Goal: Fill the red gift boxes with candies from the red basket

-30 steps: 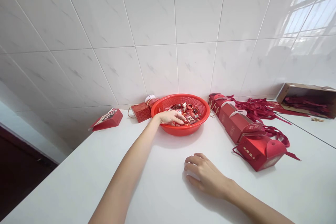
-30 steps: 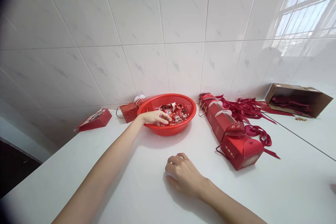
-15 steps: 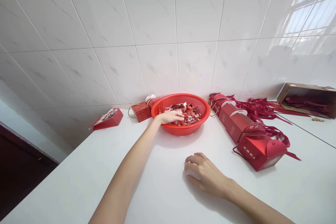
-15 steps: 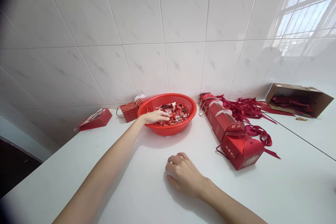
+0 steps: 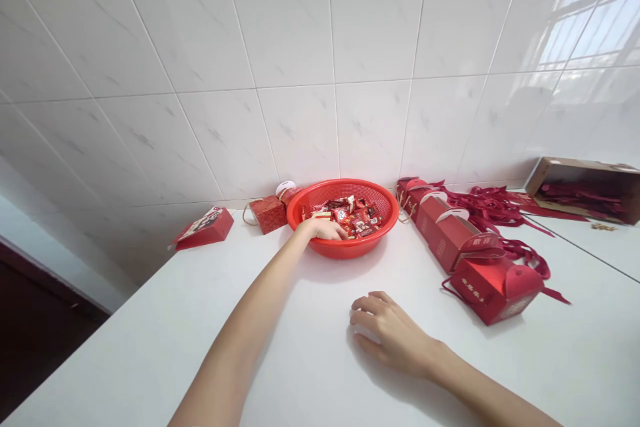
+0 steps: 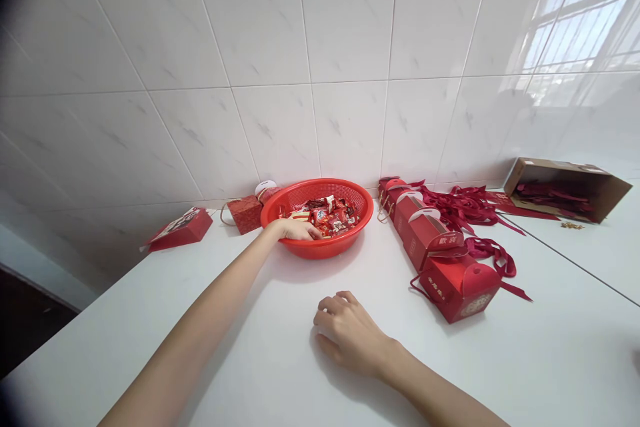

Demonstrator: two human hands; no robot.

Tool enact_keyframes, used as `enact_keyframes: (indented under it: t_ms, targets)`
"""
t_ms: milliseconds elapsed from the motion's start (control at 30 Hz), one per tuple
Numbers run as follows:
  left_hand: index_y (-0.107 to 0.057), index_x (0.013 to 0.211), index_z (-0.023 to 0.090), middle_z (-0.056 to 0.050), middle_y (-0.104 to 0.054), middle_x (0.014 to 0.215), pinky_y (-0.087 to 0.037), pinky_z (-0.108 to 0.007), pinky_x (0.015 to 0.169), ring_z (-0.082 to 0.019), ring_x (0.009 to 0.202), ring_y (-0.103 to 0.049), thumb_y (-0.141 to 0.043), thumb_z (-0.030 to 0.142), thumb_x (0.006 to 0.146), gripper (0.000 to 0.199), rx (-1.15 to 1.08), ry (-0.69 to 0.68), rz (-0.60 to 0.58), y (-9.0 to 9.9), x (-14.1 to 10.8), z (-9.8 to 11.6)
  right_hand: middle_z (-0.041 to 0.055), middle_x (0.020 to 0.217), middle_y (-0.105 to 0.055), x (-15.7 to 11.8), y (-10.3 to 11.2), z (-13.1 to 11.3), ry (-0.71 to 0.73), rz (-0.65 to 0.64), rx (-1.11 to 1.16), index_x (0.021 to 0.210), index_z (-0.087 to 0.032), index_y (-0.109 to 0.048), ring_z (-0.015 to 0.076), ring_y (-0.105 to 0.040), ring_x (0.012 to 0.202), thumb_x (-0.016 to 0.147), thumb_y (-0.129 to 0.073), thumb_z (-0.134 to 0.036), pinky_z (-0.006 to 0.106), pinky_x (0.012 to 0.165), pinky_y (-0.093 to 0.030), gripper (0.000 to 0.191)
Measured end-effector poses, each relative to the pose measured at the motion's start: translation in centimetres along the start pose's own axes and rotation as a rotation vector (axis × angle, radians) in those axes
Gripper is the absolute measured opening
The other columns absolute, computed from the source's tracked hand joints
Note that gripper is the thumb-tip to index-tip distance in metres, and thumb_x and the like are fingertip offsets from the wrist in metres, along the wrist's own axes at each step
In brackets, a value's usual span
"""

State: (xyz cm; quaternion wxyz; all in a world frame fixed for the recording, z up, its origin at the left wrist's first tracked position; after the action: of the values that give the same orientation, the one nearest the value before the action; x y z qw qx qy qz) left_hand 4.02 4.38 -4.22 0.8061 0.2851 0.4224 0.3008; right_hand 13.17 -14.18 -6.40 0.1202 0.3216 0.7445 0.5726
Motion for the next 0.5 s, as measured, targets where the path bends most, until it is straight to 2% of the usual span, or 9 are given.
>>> enact_keyframes:
  t_ms: [200, 333, 500]
  targets:
    - [-0.078, 0.090, 0.026, 0.003, -0.077, 0.095, -0.045, -0.020, 0.070, -0.019, 0.090, -0.066, -0.060, 0.024, 0.063, 0.032, 0.104, -0.039, 0.091, 0.9, 0.0, 0.3, 0.0104, 0.106, -0.068, -0.1, 0.2, -0.1, 0.012, 0.016, -0.007, 0.095, -0.018, -0.065, 0.0209, -0.061, 0.091, 0.091, -0.053, -0.016, 0.038, 0.092, -0.044, 0.013]
    - [-0.075, 0.087, 0.022, 0.001, -0.073, 0.087, -0.043, -0.020, 0.070, -0.017, 0.086, -0.063, -0.067, 0.033, 0.070, 0.021, -0.011, -0.070, 0.179, 1.5, -0.4, 0.5, 0.0104, 0.107, -0.068, -0.1, 0.1, -0.1, 0.015, 0.015, -0.006, 0.096, -0.018, -0.066, 0.0210, -0.061, 0.092, 0.091, -0.053, -0.016, 0.037, 0.093, -0.044, 0.013]
    - [-0.069, 0.085, 0.018, 0.003, -0.058, 0.067, -0.040, -0.025, 0.060, -0.012, 0.062, -0.050, -0.076, 0.061, 0.067, 0.047, -0.367, -0.113, 0.288, 2.2, -1.2, 0.1, 0.0105, 0.107, -0.068, -0.1, 0.0, -0.1, 0.016, 0.013, -0.003, 0.097, -0.018, -0.065, 0.0214, -0.062, 0.094, 0.091, -0.054, -0.016, 0.038, 0.094, -0.044, 0.013]
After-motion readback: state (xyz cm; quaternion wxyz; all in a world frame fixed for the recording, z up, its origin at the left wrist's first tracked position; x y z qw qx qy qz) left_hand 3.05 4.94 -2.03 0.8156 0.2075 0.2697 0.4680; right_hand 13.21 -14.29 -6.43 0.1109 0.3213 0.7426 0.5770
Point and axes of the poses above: each hand's wrist, its own x-axis towards the middle knuckle, its own y-axis out of the back of the hand, z = x × y, the point moved 9 cm from there along x, towards the middle knuckle
